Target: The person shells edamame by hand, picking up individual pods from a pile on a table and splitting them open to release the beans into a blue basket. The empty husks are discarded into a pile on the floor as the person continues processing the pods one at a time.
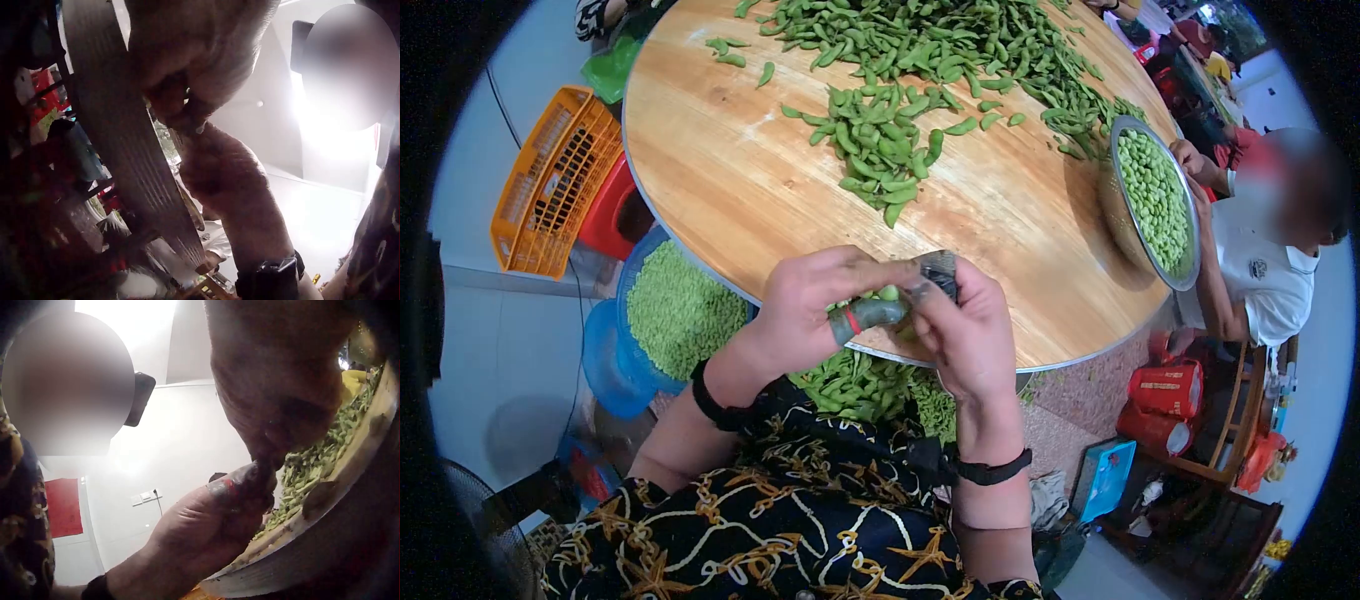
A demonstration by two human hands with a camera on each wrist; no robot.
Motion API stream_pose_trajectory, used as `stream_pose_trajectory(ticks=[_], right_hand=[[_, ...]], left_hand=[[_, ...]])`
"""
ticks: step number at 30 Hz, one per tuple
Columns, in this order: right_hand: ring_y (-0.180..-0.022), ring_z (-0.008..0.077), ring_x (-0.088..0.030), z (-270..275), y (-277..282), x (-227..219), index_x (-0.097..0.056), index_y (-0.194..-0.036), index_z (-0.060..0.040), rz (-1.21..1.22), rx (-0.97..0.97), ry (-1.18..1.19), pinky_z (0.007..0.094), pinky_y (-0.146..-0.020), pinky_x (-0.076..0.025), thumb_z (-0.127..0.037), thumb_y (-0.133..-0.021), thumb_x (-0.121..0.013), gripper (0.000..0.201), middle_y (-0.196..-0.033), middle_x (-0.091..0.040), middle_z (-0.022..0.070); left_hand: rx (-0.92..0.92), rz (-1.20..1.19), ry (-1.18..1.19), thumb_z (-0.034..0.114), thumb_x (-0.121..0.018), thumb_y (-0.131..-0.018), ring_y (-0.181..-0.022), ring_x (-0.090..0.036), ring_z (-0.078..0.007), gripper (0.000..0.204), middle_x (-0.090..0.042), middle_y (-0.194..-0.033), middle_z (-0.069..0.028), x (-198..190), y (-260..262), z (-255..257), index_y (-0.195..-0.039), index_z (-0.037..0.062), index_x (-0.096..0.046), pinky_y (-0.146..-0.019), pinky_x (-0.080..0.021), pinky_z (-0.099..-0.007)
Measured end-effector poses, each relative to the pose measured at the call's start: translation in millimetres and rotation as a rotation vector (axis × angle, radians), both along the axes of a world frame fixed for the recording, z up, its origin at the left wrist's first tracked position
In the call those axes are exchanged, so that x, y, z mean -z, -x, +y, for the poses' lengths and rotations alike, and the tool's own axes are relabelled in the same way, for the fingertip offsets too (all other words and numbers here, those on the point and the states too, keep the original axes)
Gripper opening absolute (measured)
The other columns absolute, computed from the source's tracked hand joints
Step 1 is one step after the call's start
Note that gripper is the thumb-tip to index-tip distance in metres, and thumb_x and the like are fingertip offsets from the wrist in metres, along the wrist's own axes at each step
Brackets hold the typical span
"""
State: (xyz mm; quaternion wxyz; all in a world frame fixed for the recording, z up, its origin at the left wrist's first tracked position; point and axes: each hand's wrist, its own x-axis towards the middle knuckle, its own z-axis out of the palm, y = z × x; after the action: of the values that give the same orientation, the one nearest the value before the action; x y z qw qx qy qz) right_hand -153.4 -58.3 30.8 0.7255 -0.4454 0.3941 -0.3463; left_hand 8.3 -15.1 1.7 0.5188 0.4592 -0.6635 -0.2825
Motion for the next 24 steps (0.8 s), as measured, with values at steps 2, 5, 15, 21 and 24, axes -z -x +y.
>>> stream_pose_trajectory(ticks=[2, 5, 15, 21, 24], right_hand=[[-0.037, 0.0022, -0.033, 3.6, 0.7, 9.0, -0.054, -0.088, -0.0021, -0.158, -0.039, -0.165, 0.0177, -0.033, -0.025, -0.006, -0.084, -0.053, 0.006, -0.053, -0.047, -0.0008], [-0.034, 0.0034, -0.031, 10.6, -3.7, 31.4, -0.047, -0.094, -0.0028, -0.741, 0.029, -0.562, 0.0171, -0.030, -0.026, -0.006, -0.087, -0.046, 0.008, -0.051, -0.040, -0.0029], [-0.044, 0.0048, -0.039, 17.4, -0.8, 17.8, -0.055, -0.085, 0.0012, -0.022, -0.016, 0.122, 0.0186, -0.040, -0.028, -0.009, -0.078, -0.056, 0.013, -0.067, -0.053, 0.0028], [-0.063, 0.0077, -0.051, 16.6, 8.2, 11.8, -0.063, -0.089, -0.0002, 0.184, -0.461, 0.365, 0.0222, -0.057, -0.039, -0.016, -0.076, -0.064, 0.021, -0.072, -0.059, 0.0006], [-0.068, 0.0102, -0.055, 7.9, 1.3, 1.7, -0.062, -0.088, 0.0003, 0.417, -0.185, 0.507, 0.0255, -0.062, -0.043, -0.015, -0.076, -0.064, 0.019, -0.078, -0.062, 0.0039]], left_hand=[[0.039, 0.014, 0.070, 0.004, -0.068, -0.070, -0.076, -0.062, -0.0220, 0.033, -0.062, -0.087, -0.0122, -1.1, -3.2, 3.8, -0.103, 0.0056, -0.064, -0.068, -0.049, -0.0276], [0.003, 0.129, 0.206, 0.005, -0.067, -0.070, -0.072, -0.061, -0.0216, 0.024, -0.058, -0.079, -0.0095, -1.4, 2.4, 5.8, -0.094, 0.0049, -0.065, -0.064, -0.049, -0.0284], [-0.751, 0.606, 0.044, 0.010, -0.054, -0.083, -0.066, -0.045, -0.0025, 0.016, -0.052, -0.080, 0.0016, 35.2, -102.0, 59.8, -0.098, 0.0042, -0.053, -0.054, -0.036, -0.0149], [-0.835, -0.362, -0.742, 0.012, -0.061, -0.078, -0.086, -0.057, -0.0272, 0.017, -0.060, -0.105, -0.0173, 157.0, -215.7, 117.5, -0.091, 0.0008, -0.061, -0.076, -0.045, -0.0325], [-0.935, -0.647, -0.679, 0.009, -0.062, -0.076, -0.104, -0.051, -0.0366, 0.021, -0.058, -0.108, -0.0199, 159.8, -212.9, 121.4, -0.095, 0.0006, -0.061, -0.091, -0.041, -0.0374]])
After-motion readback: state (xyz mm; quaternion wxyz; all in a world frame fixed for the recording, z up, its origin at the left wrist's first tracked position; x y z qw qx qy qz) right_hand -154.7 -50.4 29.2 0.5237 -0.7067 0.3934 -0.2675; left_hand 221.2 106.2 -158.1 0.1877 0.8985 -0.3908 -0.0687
